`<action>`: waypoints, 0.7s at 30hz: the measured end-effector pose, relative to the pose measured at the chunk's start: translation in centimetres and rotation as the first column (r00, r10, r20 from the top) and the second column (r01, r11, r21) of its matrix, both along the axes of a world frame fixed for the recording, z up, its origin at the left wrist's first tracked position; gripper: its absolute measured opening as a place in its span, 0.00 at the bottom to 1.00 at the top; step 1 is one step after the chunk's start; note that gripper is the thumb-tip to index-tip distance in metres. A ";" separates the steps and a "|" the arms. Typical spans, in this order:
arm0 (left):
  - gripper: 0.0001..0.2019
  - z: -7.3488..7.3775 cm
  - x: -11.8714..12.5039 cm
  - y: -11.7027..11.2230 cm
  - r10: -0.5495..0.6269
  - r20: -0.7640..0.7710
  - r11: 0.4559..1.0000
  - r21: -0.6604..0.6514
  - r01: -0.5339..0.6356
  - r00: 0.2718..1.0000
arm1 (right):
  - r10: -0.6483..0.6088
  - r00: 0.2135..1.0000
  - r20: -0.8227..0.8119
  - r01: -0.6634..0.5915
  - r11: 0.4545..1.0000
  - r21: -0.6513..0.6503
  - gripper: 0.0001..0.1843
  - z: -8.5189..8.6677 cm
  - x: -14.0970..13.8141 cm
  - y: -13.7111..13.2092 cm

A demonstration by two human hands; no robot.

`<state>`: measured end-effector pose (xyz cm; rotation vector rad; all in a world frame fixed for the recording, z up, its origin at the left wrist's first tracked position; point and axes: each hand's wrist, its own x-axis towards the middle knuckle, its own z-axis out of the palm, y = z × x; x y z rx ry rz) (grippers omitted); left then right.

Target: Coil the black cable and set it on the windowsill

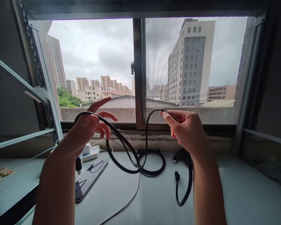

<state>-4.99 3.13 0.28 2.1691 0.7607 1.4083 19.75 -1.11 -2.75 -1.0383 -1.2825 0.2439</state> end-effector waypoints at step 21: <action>0.16 -1.8 -1.9 5.4 0.337 0.611 0.941 -0.193 -0.278 0.717 | -0.322 0.941 -0.109 0.326 0.945 0.025 0.19 -0.5 3.5 -0.6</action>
